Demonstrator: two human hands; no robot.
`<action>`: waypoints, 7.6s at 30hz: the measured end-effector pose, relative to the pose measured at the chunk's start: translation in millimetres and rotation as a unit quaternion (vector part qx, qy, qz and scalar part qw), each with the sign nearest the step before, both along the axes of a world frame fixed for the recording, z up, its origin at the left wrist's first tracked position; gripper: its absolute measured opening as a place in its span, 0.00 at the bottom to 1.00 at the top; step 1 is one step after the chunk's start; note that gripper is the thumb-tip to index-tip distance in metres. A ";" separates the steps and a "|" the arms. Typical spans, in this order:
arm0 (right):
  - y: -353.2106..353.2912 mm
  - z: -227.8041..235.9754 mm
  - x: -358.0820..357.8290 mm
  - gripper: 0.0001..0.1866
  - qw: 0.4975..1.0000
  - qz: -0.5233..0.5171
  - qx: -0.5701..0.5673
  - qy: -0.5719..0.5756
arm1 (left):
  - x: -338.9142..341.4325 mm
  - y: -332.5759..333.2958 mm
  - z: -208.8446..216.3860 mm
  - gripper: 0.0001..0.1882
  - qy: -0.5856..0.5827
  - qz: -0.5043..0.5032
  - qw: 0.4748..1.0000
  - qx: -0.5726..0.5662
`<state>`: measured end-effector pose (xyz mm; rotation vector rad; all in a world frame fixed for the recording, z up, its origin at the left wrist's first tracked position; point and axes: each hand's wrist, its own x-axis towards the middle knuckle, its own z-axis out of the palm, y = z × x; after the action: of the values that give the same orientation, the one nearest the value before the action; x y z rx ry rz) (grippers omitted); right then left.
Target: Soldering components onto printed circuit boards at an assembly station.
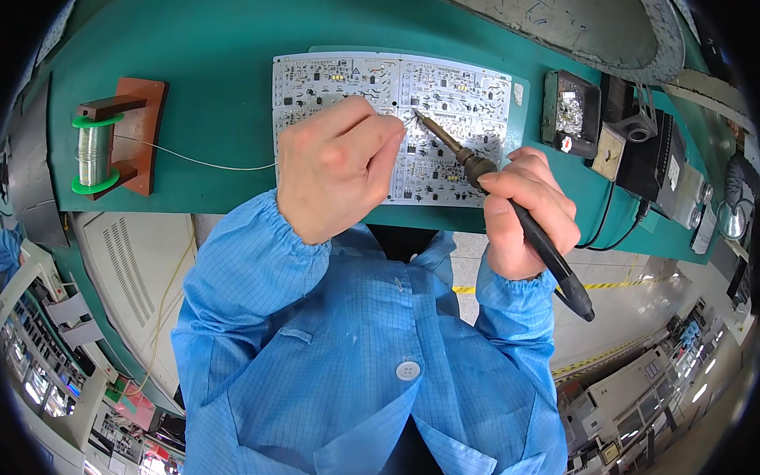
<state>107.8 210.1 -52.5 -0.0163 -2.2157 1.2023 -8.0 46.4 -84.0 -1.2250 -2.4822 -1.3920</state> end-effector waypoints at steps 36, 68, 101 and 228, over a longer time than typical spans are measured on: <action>29.9 -20.5 66.1 0.17 0.968 -0.203 -0.148 -0.022 | 7.8 -0.6 36.4 0.07 -0.084 0.007 0.996 0.014; 53.8 9.1 12.8 0.12 0.921 -0.171 -0.321 -0.137 | -10.3 60.3 6.5 0.05 0.058 -0.028 0.991 -0.117; 20.3 -53.9 84.7 0.19 0.953 -0.298 -0.007 -0.045 | -46.5 -51.9 -20.9 0.09 -0.231 0.206 0.943 0.124; 15.9 -59.2 64.3 0.18 0.947 -0.319 -0.047 -0.008 | -41.9 -61.9 -33.9 0.08 -0.141 0.249 0.950 0.125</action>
<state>172.0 226.1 -111.7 -0.7268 -1.9276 0.9287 -49.9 -15.5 -117.9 -0.3316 -2.4271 -1.7379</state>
